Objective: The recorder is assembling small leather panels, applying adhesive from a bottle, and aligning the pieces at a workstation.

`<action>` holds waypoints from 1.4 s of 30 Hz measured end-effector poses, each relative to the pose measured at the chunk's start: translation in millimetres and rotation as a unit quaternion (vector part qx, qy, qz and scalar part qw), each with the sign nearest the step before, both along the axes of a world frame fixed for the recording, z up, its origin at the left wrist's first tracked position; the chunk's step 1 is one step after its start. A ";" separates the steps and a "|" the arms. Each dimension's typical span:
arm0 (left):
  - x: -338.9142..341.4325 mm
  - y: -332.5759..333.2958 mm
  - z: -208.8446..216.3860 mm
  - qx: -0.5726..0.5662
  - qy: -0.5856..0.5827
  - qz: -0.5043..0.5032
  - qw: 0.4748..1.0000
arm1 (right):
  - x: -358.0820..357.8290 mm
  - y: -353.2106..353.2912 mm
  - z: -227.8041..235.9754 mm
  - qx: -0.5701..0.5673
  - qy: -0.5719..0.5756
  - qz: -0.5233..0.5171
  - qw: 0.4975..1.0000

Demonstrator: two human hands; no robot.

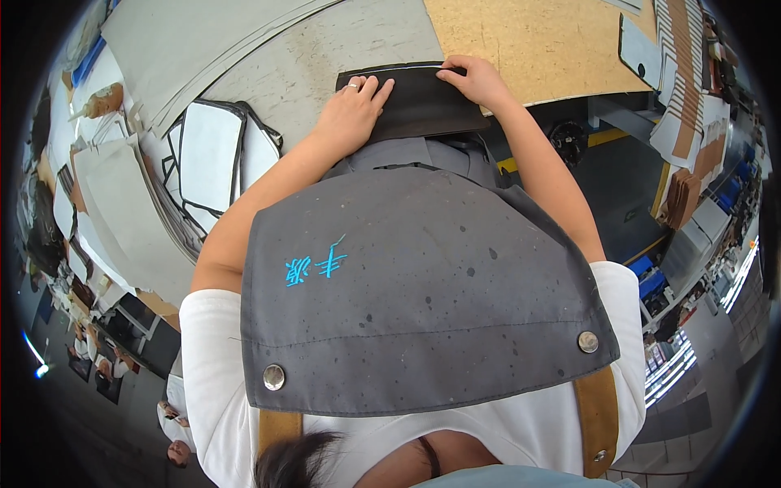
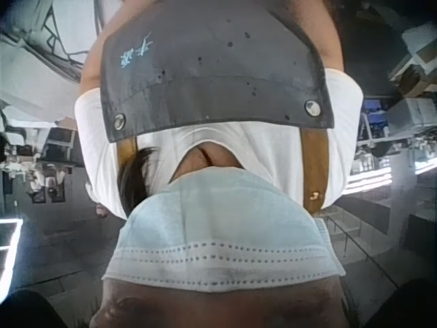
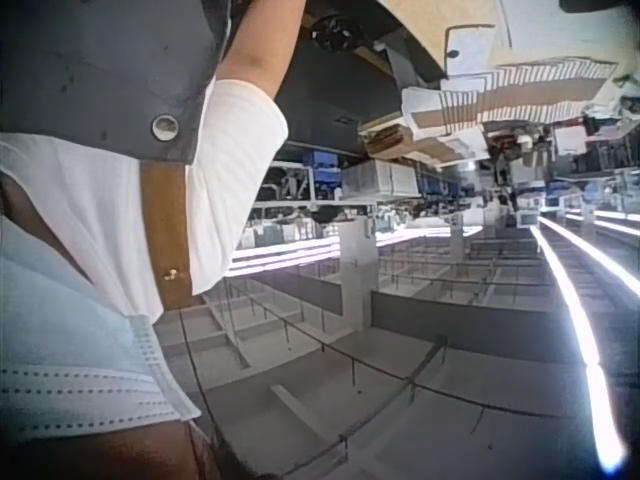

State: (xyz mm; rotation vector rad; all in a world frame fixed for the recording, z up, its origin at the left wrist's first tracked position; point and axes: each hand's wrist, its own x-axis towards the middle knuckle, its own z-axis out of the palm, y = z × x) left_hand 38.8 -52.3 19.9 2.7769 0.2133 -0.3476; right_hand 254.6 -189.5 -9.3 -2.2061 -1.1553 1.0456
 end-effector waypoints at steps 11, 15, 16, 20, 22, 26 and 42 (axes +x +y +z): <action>23.5 -8.3 10.4 0.048 0.032 -0.019 0.998 | -24.0 3.4 6.7 0.025 -0.180 0.032 0.983; 39.0 -18.1 -6.6 -0.022 -0.156 -0.095 0.983 | -32.6 5.7 3.2 0.067 -0.258 0.054 0.962; 40.2 -21.2 -10.6 -0.023 -0.157 -0.099 0.982 | -33.4 4.1 3.3 0.087 -0.299 0.066 0.948; 43.7 -25.4 -14.3 -0.048 -0.073 -0.079 0.993 | -23.2 -6.6 17.7 0.111 -0.347 0.020 0.931; 40.9 -26.3 -17.7 -0.019 -0.079 -0.084 0.993 | -12.4 -20.0 20.5 -0.025 -0.114 -0.101 0.988; 43.0 -25.4 -12.5 -0.039 -0.084 -0.090 0.992 | -12.3 -46.1 -5.8 0.078 0.118 -0.269 0.953; 69.3 -35.7 0.3 0.013 -0.044 -0.116 0.992 | -18.0 -41.3 -8.9 0.049 0.050 -0.304 0.950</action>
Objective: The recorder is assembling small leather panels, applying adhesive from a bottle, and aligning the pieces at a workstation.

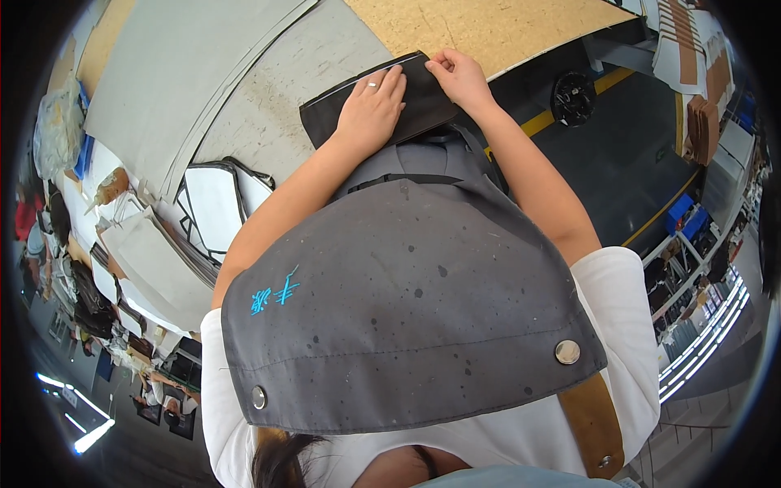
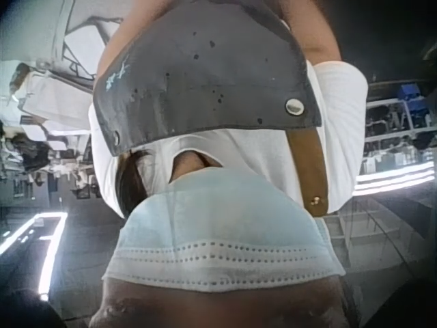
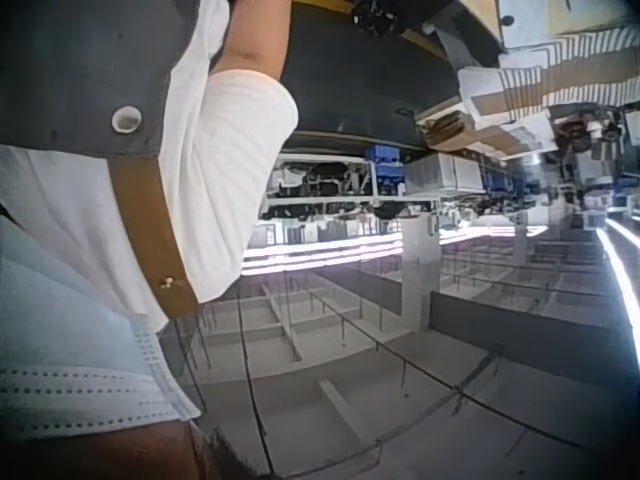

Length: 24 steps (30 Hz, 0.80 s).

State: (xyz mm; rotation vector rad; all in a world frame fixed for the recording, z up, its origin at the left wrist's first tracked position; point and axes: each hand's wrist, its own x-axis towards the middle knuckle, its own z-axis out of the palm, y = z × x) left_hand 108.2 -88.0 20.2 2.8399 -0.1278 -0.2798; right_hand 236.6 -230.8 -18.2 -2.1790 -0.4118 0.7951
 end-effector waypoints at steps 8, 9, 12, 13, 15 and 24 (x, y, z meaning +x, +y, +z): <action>5.6 -4.7 -18.3 -0.004 -0.061 -0.048 0.997 | -1.4 3.7 3.6 -0.001 -0.027 0.006 1.000; 6.9 -5.8 -18.8 -0.008 -0.047 -0.041 0.998 | 0.1 3.9 5.7 -0.001 -0.027 0.004 1.000; 7.8 -7.8 -20.3 -0.023 -0.043 -0.030 0.998 | 5.3 6.0 14.7 -0.054 -0.045 0.063 0.996; 7.9 -8.2 -20.7 -0.034 -0.052 -0.025 0.998 | 4.9 5.7 18.6 -0.071 -0.054 0.057 0.994; 8.8 -10.9 -19.9 -0.026 -0.052 -0.019 0.998 | 6.1 2.1 18.6 -0.088 -0.062 0.053 0.993; 11.4 -11.0 -17.0 -0.048 -0.046 0.006 0.998 | 0.5 -13.0 14.6 0.056 -0.286 0.155 0.944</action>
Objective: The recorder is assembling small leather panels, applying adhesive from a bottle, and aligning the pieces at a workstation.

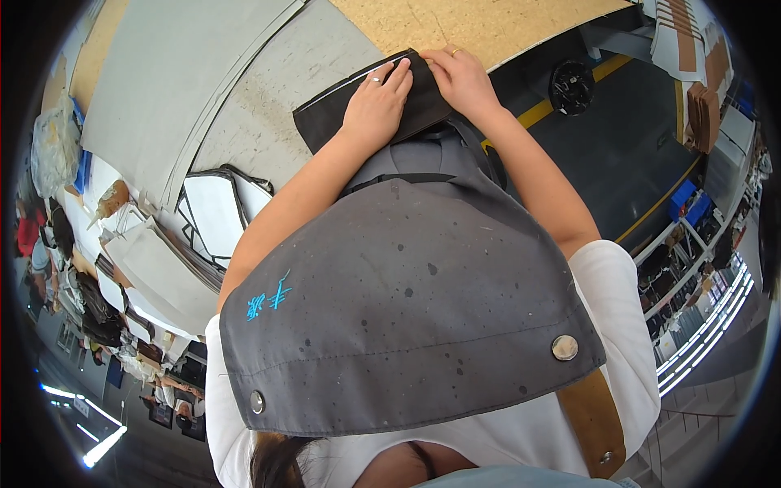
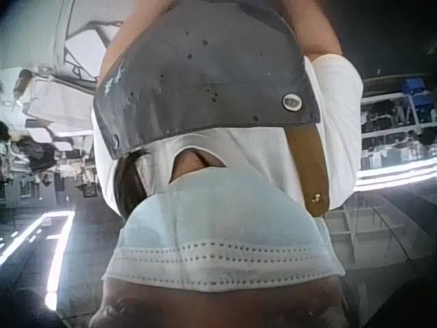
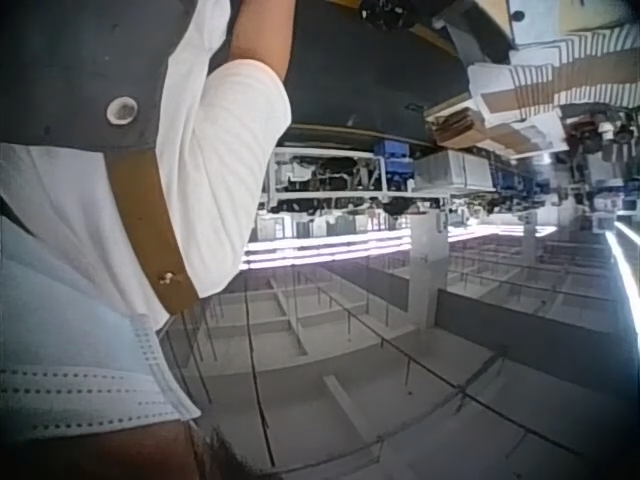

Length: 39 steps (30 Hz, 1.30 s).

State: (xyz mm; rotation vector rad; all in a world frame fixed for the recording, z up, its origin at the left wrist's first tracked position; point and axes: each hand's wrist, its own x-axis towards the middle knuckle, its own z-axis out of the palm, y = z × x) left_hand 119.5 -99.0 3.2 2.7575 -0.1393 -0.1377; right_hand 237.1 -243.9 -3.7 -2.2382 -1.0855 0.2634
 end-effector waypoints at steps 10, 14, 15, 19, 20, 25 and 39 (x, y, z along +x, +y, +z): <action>2.5 -1.4 1.9 -0.001 -0.006 0.006 1.000 | -3.6 -0.4 9.2 -0.123 -0.176 0.082 0.973; 1.9 1.5 2.0 -0.062 -0.001 0.034 0.998 | 13.3 -1.9 0.5 -0.112 -0.142 -0.011 0.983; 1.1 3.0 -0.6 -0.093 -0.010 0.038 0.995 | 14.7 -2.1 1.3 -0.112 -0.144 -0.008 0.983; -0.7 21.5 8.3 -0.298 -0.015 0.109 0.948 | 13.5 5.9 17.4 0.009 -0.028 0.012 0.999; -4.5 28.4 13.2 -0.297 -0.018 0.115 0.948 | 10.6 8.6 24.0 0.004 -0.006 0.068 0.998; -63.1 58.1 19.0 -0.229 0.017 0.101 0.968 | -9.2 27.3 34.7 -0.062 0.097 0.221 0.969; -91.0 48.7 -7.7 -0.169 0.067 0.128 0.975 | 5.7 23.1 18.2 -0.214 -0.079 0.368 0.902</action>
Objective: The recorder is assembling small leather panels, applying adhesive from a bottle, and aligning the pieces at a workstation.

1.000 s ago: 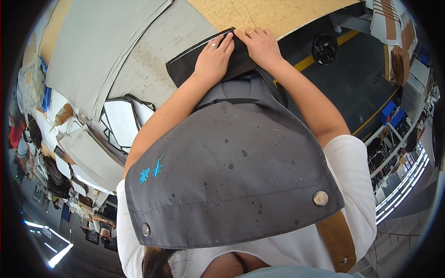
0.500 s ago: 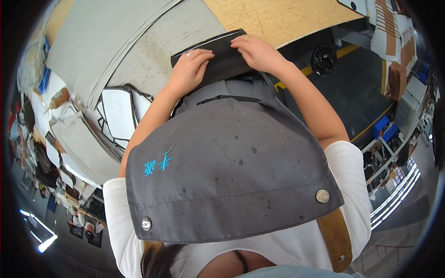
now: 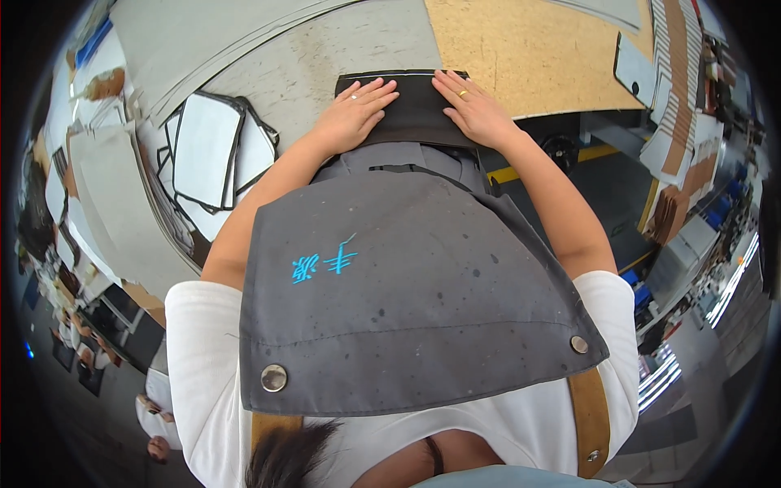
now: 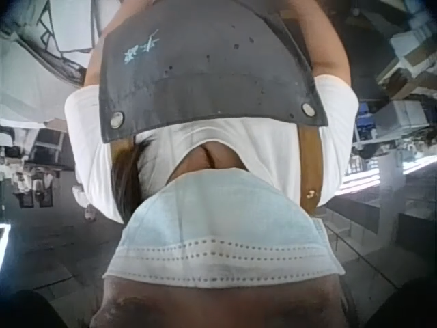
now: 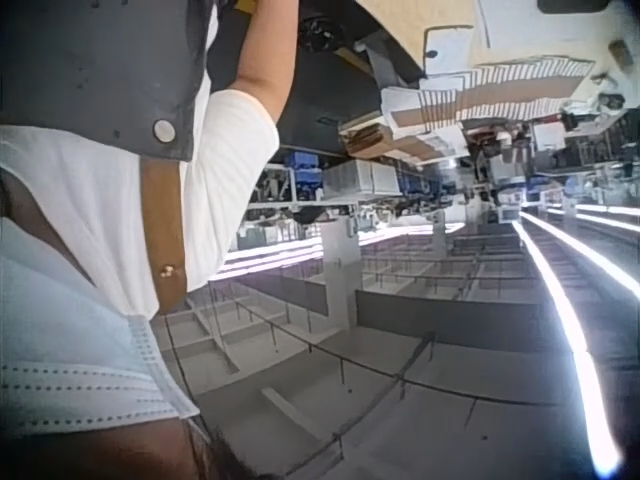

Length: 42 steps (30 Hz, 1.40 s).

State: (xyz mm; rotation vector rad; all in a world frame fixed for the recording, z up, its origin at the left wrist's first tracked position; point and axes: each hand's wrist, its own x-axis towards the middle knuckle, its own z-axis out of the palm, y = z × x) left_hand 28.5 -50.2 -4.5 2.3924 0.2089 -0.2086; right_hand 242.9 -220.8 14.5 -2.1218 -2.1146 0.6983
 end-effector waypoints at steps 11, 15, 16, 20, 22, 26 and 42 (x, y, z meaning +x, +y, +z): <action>24.5 -6.2 3.0 0.074 -0.023 0.059 0.995 | -20.1 13.5 -4.6 0.042 0.104 -0.024 0.993; -5.9 -0.6 10.8 -0.098 -0.143 0.116 0.978 | -21.4 31.6 11.9 -0.026 0.118 -0.062 0.991; -19.4 0.8 15.2 -0.111 -0.130 0.140 0.975 | -26.6 39.3 15.2 0.010 0.125 -0.049 0.991; -58.4 -0.9 15.8 -0.005 -0.045 0.218 0.975 | -63.5 72.5 16.4 0.070 0.121 0.028 0.990; -57.7 0.8 16.8 0.082 -0.089 0.210 0.970 | -75.0 84.4 10.1 0.079 0.096 0.067 0.990; -42.9 3.2 11.6 0.156 -0.094 0.169 0.969 | -84.6 87.3 0.3 0.063 -0.016 0.084 0.994; -40.8 6.1 11.8 0.163 -0.045 0.130 0.977 | -70.5 47.3 2.2 -0.012 -0.025 -0.049 0.998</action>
